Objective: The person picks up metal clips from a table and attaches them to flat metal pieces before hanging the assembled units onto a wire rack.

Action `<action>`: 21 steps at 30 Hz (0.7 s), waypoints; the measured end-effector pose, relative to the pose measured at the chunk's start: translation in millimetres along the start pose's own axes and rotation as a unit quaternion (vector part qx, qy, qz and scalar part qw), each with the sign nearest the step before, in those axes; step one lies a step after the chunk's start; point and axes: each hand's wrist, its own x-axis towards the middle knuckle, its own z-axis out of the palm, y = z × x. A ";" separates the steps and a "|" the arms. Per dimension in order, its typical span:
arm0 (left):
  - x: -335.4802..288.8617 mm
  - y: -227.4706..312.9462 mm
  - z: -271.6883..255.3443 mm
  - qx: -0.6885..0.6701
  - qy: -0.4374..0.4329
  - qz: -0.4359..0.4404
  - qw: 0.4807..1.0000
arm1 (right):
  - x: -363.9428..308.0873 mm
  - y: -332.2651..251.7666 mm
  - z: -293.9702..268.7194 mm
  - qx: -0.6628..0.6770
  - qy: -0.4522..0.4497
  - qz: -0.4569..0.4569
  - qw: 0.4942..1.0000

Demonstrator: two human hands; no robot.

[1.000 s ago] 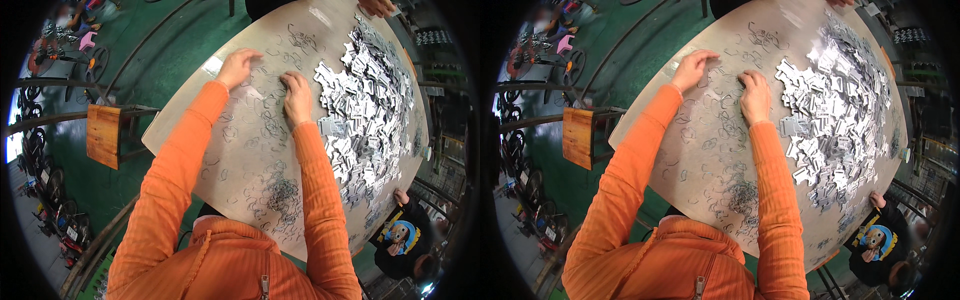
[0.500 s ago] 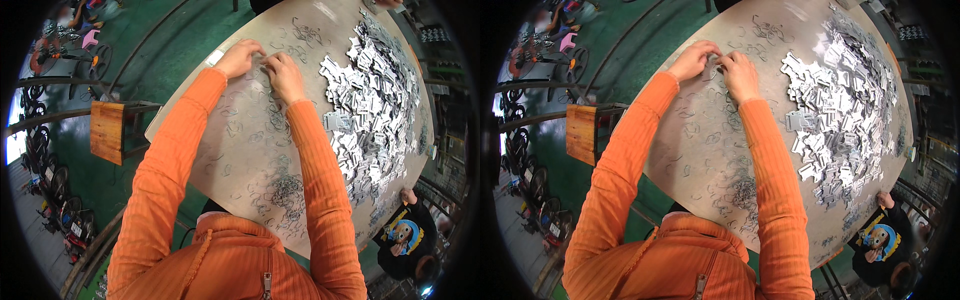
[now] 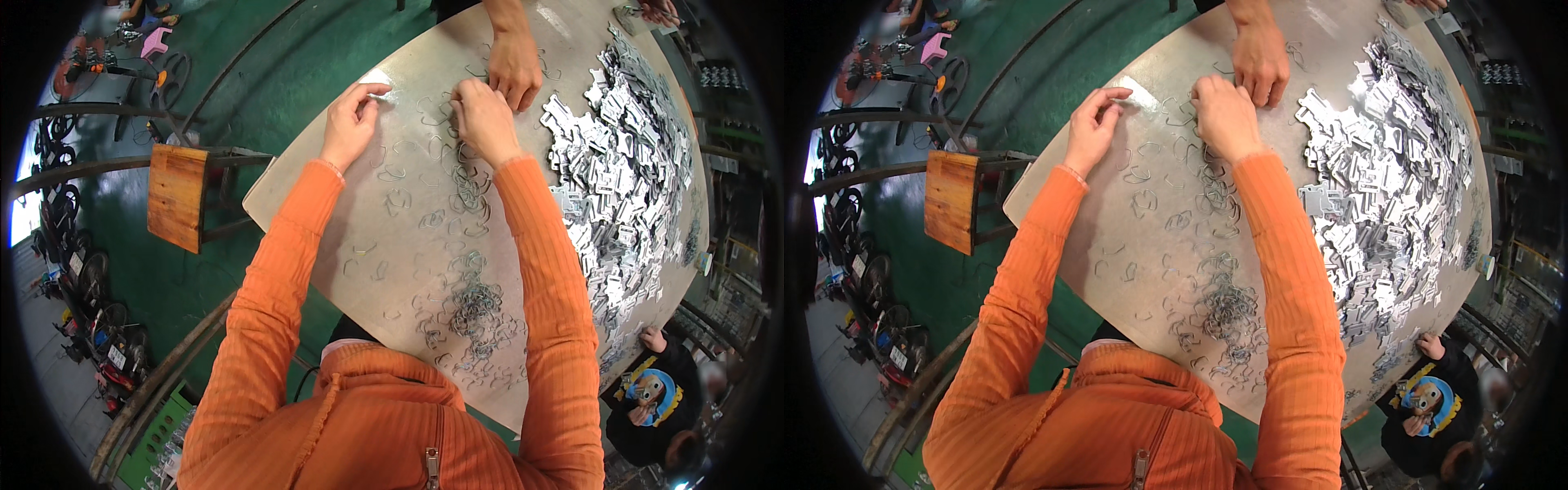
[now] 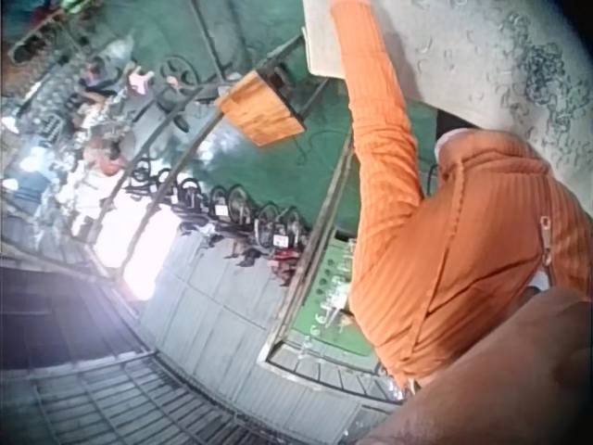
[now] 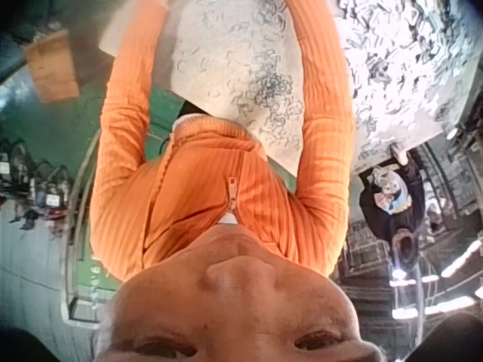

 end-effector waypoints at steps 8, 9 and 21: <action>-17.2 -9.4 5.9 0.015 0.016 0.038 0.999 | -18.7 5.2 -8.6 0.365 0.048 0.340 0.865; -17.3 -9.1 5.9 0.013 0.015 0.038 0.999 | -16.8 8.4 -9.1 0.341 0.060 0.346 0.872; -16.2 -11.2 4.7 0.012 0.010 0.037 0.999 | -23.3 11.3 -3.5 0.213 0.068 0.240 0.945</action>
